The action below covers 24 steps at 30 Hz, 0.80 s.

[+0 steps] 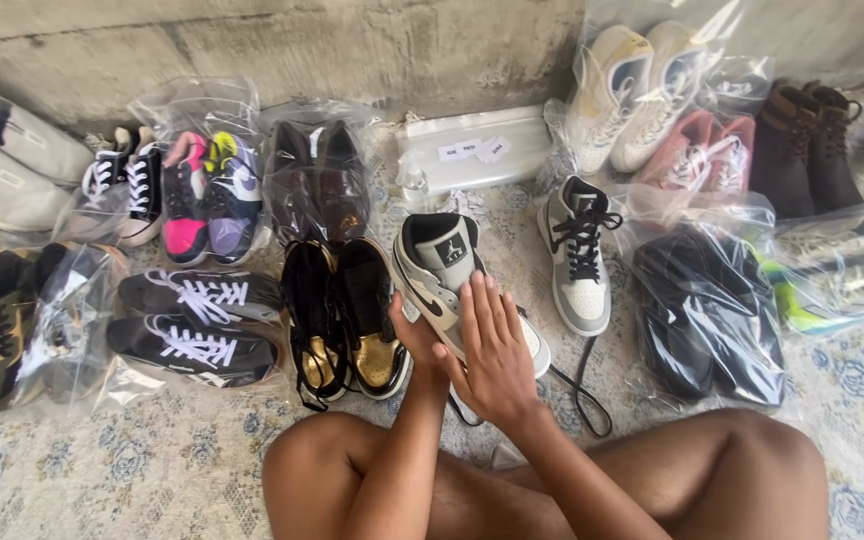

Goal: The person sits on a rug surrounded by shoes in plastic bags and laces a pair of white and black high-top sneakers. They thread the laces through the eyelets, pull them tight, and tie a knot.

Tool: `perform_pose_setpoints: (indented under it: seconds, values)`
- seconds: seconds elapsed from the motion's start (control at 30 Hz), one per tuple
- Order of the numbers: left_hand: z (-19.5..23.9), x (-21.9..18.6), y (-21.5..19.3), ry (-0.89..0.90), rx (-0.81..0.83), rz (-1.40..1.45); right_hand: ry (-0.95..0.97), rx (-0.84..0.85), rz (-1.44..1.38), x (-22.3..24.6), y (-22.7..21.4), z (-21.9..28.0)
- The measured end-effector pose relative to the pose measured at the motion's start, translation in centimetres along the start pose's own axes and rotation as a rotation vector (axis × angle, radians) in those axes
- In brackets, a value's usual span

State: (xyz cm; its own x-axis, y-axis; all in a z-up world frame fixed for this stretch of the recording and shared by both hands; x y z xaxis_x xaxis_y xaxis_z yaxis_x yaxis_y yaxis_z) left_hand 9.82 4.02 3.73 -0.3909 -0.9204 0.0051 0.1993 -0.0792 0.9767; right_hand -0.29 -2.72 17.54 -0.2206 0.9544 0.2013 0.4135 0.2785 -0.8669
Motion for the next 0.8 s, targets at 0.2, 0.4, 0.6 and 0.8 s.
perform_pose_setpoints:
  seconds: [0.2,0.4,0.6,0.8]
  values:
    - [0.4,-0.5,2.2,0.168,-0.183,-0.119,-0.098,-0.036,-0.078,0.0,-1.0,3.7]
    - [0.3,-0.4,2.4,0.097,-0.168,-0.22,-0.147,-0.152,-0.428,-6.5,0.0,7.7]
    - [-3.9,0.4,-10.2,-0.054,-0.251,-0.242,0.077,-0.053,-0.598,-5.5,-7.3,-1.5]
    - [-2.5,0.7,-8.3,-0.021,-0.232,-0.368,0.156,0.486,-0.635,-2.8,-4.5,-4.8]
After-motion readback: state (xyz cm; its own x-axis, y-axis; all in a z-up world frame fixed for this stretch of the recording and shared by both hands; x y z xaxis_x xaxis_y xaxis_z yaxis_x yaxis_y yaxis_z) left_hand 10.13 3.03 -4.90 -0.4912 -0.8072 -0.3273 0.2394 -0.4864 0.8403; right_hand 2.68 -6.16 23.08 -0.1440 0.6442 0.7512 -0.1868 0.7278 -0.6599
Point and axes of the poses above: each hand's wrist, its own z-axis away from the middle knuckle, its own y-axis out of the palm, x = y × z, the point moved 5 cm from there along -z, towards the middle knuckle
